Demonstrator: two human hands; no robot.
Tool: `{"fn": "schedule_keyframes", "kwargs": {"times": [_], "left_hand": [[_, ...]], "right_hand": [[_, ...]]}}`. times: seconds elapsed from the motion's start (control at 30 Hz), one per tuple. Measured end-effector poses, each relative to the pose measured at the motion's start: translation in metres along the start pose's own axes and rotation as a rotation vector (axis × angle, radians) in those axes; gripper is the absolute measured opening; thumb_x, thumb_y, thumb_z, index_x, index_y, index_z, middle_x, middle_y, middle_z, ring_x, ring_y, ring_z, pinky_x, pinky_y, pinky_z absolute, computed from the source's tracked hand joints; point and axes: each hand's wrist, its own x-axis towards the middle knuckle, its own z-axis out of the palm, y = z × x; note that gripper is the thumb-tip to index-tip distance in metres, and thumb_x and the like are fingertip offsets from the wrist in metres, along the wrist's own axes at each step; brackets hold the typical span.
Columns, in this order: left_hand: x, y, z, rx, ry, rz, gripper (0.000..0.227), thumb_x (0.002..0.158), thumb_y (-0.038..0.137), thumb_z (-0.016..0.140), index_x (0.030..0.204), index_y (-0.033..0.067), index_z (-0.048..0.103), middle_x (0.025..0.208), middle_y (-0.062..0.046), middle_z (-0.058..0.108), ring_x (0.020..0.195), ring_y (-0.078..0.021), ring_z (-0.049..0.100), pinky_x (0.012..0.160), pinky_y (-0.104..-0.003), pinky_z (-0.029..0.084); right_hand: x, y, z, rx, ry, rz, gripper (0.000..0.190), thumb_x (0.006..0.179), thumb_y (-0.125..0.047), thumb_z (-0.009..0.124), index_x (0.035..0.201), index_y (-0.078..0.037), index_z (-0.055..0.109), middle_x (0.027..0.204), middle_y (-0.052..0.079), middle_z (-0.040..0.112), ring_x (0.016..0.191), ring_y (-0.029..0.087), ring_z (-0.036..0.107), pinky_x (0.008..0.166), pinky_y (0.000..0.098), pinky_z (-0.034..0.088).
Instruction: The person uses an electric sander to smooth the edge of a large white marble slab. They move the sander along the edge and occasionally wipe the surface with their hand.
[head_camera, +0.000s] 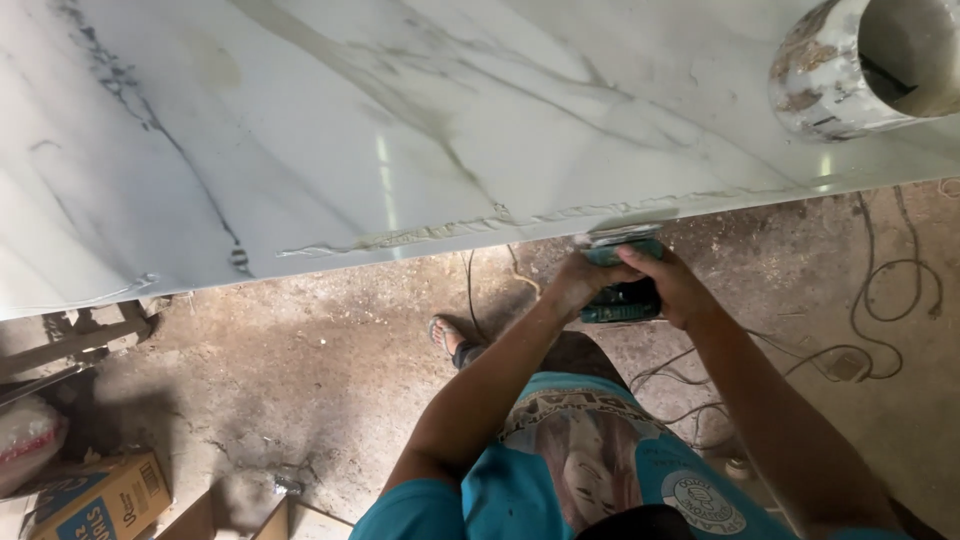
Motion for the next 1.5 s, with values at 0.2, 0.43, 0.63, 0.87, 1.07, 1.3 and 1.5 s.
{"fn": "schedule_keyframes", "kwargs": {"times": [0.2,0.43,0.63,0.87,1.07,1.3,1.5], "left_hand": [[-0.004,-0.006,-0.013,0.06,0.02,-0.013,0.108,0.053,0.057,0.089,0.125,-0.0183,0.061,0.121,-0.035,0.063,0.121,-0.0466,0.061,0.095,-0.052,0.048],[-0.052,-0.003,-0.094,0.011,0.074,-0.019,0.092,0.054,0.05,0.093,0.113,-0.016,0.068,0.104,-0.031,0.068,0.106,-0.0453,0.067,0.088,-0.051,0.05],[-0.059,-0.036,-0.176,0.054,0.092,-0.011,0.07,0.058,0.046,0.094,0.099,-0.0071,0.074,0.091,-0.023,0.072,0.092,-0.0363,0.071,0.083,-0.044,0.053],[-0.08,-0.055,-0.258,0.05,0.091,-0.017,0.067,0.059,0.042,0.095,0.104,-0.0048,0.075,0.096,-0.023,0.073,0.101,-0.0374,0.071,0.087,-0.045,0.054],[-0.106,-0.063,-0.323,-0.08,0.101,0.007,0.065,0.056,0.031,0.099,0.103,-0.0066,0.074,0.092,-0.02,0.071,0.093,-0.0316,0.07,0.083,-0.044,0.055],[-0.145,-0.06,-0.386,-0.137,0.123,0.055,0.061,0.056,0.018,0.1,0.105,-0.0062,0.072,0.093,-0.016,0.07,0.092,-0.031,0.07,0.086,-0.044,0.055],[-0.139,-0.059,-0.36,-0.132,0.094,0.119,0.063,0.057,0.02,0.1,0.107,-0.0077,0.071,0.098,-0.018,0.07,0.098,-0.0329,0.068,0.091,-0.047,0.052]], "right_hand": [[0.011,0.009,0.011,-0.001,-0.024,-0.006,0.061,0.091,-0.029,0.081,0.135,0.003,0.054,0.114,0.025,0.067,0.111,0.04,0.069,0.093,0.0621,0.053],[-0.039,0.001,0.116,-0.115,-0.107,-0.059,0.082,0.088,-0.041,0.08,0.146,0.004,0.043,0.132,0.024,0.056,0.13,0.034,0.052,0.111,0.0596,0.038],[-0.061,0.014,0.198,-0.181,-0.179,-0.069,0.099,0.088,-0.052,0.078,0.15,0.011,0.034,0.145,0.038,0.043,0.14,0.052,0.04,0.112,0.0704,0.027],[-0.048,0.058,0.261,-0.205,-0.171,-0.092,0.097,0.088,-0.053,0.079,0.148,0.009,0.034,0.133,0.027,0.051,0.132,0.041,0.05,0.112,0.0669,0.031],[-0.04,0.084,0.324,-0.157,-0.205,-0.116,0.098,0.084,-0.058,0.082,0.141,0.007,0.036,0.127,0.023,0.049,0.125,0.039,0.056,0.104,0.0648,0.04],[-0.058,0.088,0.385,-0.264,-0.233,-0.061,0.132,0.075,-0.073,0.08,0.156,0.01,0.017,0.149,0.038,0.039,0.143,0.052,0.041,0.116,0.064,0.03],[-0.04,0.1,0.355,-0.253,-0.157,-0.099,0.129,0.077,-0.068,0.083,0.156,0.011,0.02,0.137,0.032,0.052,0.129,0.042,0.06,0.114,0.0584,0.036]]}}
